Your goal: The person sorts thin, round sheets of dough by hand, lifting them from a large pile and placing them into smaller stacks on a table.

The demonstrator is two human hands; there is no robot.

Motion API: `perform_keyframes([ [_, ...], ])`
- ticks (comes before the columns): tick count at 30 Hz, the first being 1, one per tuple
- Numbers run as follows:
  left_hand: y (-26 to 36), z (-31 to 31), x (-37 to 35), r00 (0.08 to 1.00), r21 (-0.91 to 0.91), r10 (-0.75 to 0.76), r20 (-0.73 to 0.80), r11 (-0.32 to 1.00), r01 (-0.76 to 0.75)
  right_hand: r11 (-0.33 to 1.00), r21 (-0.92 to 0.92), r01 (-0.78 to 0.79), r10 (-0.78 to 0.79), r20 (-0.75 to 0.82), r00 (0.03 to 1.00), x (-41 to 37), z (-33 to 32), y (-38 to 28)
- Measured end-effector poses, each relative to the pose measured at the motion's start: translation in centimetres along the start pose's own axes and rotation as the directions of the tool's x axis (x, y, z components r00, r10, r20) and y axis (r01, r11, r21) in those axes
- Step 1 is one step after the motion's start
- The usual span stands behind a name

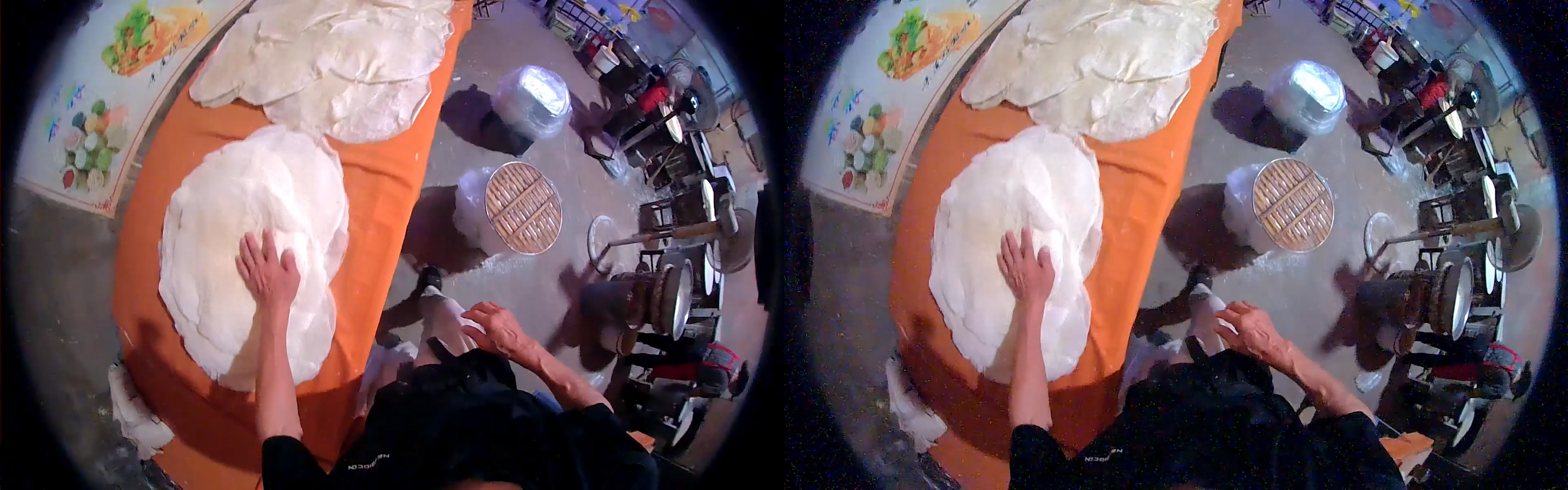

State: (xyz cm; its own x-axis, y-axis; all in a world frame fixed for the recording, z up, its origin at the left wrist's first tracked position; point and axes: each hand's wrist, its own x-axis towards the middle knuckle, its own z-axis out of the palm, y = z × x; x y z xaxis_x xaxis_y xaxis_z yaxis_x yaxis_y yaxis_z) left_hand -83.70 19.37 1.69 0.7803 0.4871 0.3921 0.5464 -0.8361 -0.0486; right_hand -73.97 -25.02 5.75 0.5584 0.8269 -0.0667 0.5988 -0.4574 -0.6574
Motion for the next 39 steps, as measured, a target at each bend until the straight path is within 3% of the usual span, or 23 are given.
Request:
perform_keyframes([
  [2, 0.0, 0.4, -0.3, 1.000, 0.030, 0.014, 0.000, 0.999, -0.014, 0.993, 0.085, -0.076, 0.076, 0.008, 0.997, 1.1, -0.9, 2.5],
  [5, 0.1, 0.2, -0.1, 0.997, 0.012, -0.014, 0.082, 1.000, 0.013, 0.990, 0.123, -0.069, 0.072, -0.022, 0.997, 4.3, -4.1, 6.4],
  [8, -0.2, 0.2, 0.2, 0.991, -0.040, -0.034, 0.130, 0.998, 0.040, 0.994, 0.069, -0.079, 0.083, -0.067, 0.994, 7.4, -7.7, 11.0],
  [9, -0.3, 0.0, 0.4, 0.990, -0.062, -0.047, 0.135, 0.996, 0.056, 0.995, 0.104, 0.004, 0.011, -0.138, 0.990, 8.6, -8.9, 12.5],
  [12, 0.9, -1.0, 2.4, 0.979, -0.109, -0.153, 0.138, 0.980, 0.168, 0.906, 0.356, -0.229, 0.288, -0.122, 0.950, 11.1, -11.0, 16.2],
  [13, 1.4, -1.3, 3.2, 0.964, -0.108, -0.215, 0.158, 0.966, 0.234, 0.879, 0.423, -0.221, 0.299, -0.125, 0.946, 12.3, -11.7, 17.6],
  [14, 2.2, -1.6, 4.5, 0.946, -0.110, -0.276, 0.171, 0.949, 0.297, 0.811, 0.522, -0.264, 0.360, -0.089, 0.929, 13.9, -12.7, 18.3],
  [15, 4.0, -1.8, 5.9, 0.972, -0.155, -0.236, 0.003, 0.960, 0.234, 0.732, 0.610, -0.303, 0.417, -0.049, 0.908, 15.7, -13.7, 18.7],
  [16, 6.1, -2.4, 7.7, 0.983, -0.186, -0.185, 0.014, 0.965, 0.184, 0.643, 0.687, -0.338, 0.469, -0.003, 0.883, 17.8, -15.0, 18.9],
  [18, 10.5, -3.3, 10.9, 0.996, -0.252, -0.074, 0.042, 0.964, 0.083, 0.674, 0.647, -0.356, 0.436, 0.042, 0.899, 22.7, -18.3, 18.5],
  [20, 13.9, -0.8, 13.3, 0.994, -0.470, -0.089, 0.070, 0.876, 0.112, 0.415, 0.855, -0.311, 0.478, 0.086, 0.874, 28.9, -17.4, 21.0],
  [22, 16.8, 1.9, 15.8, 0.983, -0.555, -0.111, 0.144, 0.814, 0.173, 0.210, 0.952, -0.220, 0.509, 0.086, 0.856, 34.7, -17.6, 22.0],
  [25, 19.3, 5.9, 20.5, 0.995, -0.582, -0.016, 0.102, 0.810, 0.073, 0.085, 0.968, -0.235, 0.606, 0.137, 0.784, 42.8, -19.0, 22.5],
  [26, 20.2, 7.2, 22.1, 0.995, -0.589, -0.005, 0.097, 0.806, 0.062, 0.117, 0.969, -0.217, 0.620, 0.099, 0.778, 45.5, -19.6, 23.4],
  [27, 20.8, 8.2, 23.4, 0.977, -0.543, -0.031, 0.211, 0.827, 0.143, 0.139, 0.967, -0.213, 0.637, 0.077, 0.767, 47.6, -19.4, 24.4],
  [30, 22.1, 10.6, 27.2, 0.986, -0.452, 0.002, 0.166, 0.889, 0.074, 0.214, 0.942, -0.259, 0.690, 0.042, 0.723, 52.6, -20.4, 26.1],
  [31, 22.2, 11.6, 28.1, 0.988, -0.441, 0.044, 0.147, 0.897, 0.025, 0.385, 0.829, -0.406, 0.655, 0.065, 0.753, 54.7, -20.9, 29.1],
  [32, 22.1, 12.3, 28.8, 0.988, -0.422, 0.051, 0.145, 0.906, 0.015, 0.367, 0.902, -0.229, 0.635, -0.063, 0.770, 56.0, -20.0, 30.2],
  [34, 22.1, 13.7, 29.7, 0.989, -0.388, 0.069, 0.135, 0.922, -0.011, 0.337, 0.905, -0.260, 0.666, -0.034, 0.745, 58.0, -21.4, 29.2],
  [37, 20.7, 15.6, 30.1, 0.985, -0.416, 0.084, 0.150, 0.909, -0.014, 0.178, 0.946, -0.271, 0.767, 0.039, 0.641, 60.2, -23.0, 26.4],
  [39, 20.5, 15.4, 30.8, 0.984, -0.405, 0.117, 0.132, 0.913, -0.054, 0.470, 0.765, -0.440, 0.666, 0.019, 0.746, 60.8, -25.2, 25.8],
])
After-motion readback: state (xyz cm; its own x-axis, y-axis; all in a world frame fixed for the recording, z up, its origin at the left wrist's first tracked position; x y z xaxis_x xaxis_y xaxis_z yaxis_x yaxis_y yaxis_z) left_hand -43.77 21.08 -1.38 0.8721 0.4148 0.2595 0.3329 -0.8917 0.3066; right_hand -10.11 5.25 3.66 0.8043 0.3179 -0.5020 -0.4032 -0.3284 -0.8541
